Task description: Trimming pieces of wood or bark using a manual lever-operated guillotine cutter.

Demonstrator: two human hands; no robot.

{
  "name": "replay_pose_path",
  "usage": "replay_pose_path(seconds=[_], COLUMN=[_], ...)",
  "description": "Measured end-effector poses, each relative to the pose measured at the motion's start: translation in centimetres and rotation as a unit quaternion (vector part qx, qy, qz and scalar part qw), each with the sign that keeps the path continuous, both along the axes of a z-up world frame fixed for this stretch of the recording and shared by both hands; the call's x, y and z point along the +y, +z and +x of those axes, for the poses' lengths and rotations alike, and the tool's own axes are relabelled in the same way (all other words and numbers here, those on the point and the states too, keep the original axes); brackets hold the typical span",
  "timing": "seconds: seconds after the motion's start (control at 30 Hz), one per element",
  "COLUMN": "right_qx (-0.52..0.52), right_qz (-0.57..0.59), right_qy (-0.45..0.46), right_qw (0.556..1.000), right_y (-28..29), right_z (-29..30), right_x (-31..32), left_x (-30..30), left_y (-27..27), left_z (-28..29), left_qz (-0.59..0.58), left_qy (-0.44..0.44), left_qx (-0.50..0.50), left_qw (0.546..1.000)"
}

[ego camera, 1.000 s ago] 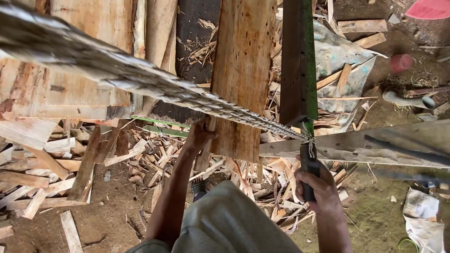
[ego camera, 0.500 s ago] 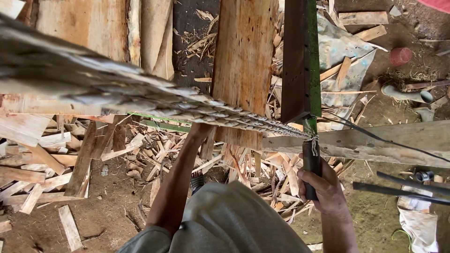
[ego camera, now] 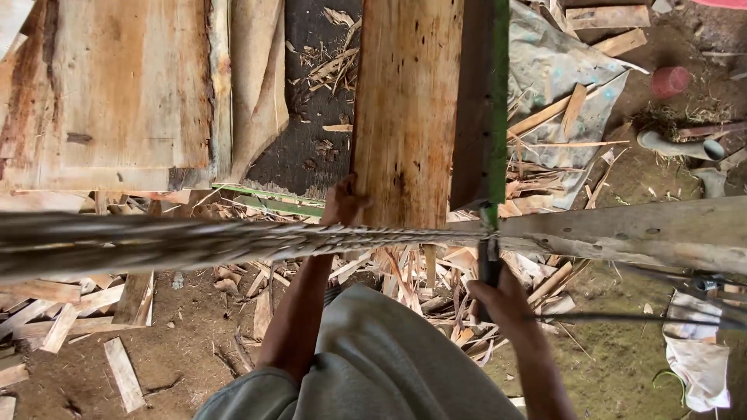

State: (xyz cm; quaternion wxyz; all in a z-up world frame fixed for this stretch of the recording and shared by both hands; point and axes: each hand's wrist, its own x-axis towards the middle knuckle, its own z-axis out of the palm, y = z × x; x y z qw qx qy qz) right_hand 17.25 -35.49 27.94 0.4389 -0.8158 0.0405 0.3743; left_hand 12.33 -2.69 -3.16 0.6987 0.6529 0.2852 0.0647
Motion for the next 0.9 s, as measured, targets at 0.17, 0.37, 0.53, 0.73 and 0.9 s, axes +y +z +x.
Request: replay_pose_path(seconds=[0.17, 0.37, 0.53, 0.73, 0.9], right_qx=[-0.077, -0.077, -0.066, -0.035, -0.175], right_qz=[-0.013, -0.006, -0.086, -0.077, -0.034], right_qy=[0.046, 0.044, 0.058, -0.018, 0.007], right_qw=[0.996, 0.996, 0.992, 0.996, 0.984], right_y=[4.0, -2.4, -2.3, -4.1, -22.6], right_z=[1.8, -0.1, -0.1, -0.7, -2.6], right_x=[-2.3, -1.6, -0.6, -1.6, -1.7], left_x=[1.6, 3.7, 4.4, 3.7, 3.7], left_y=[7.4, 9.1, 7.2, 10.9, 7.6], left_z=[5.2, 9.3, 9.3, 7.7, 8.2], left_qz=[-0.046, -0.084, -0.16, 0.047, 0.071], left_qy=[0.018, 0.048, 0.085, -0.006, 0.005], left_qx=[0.032, 0.032, -0.007, 0.137, 0.101], left_qw=[0.998, 0.995, 0.983, 0.99, 0.992])
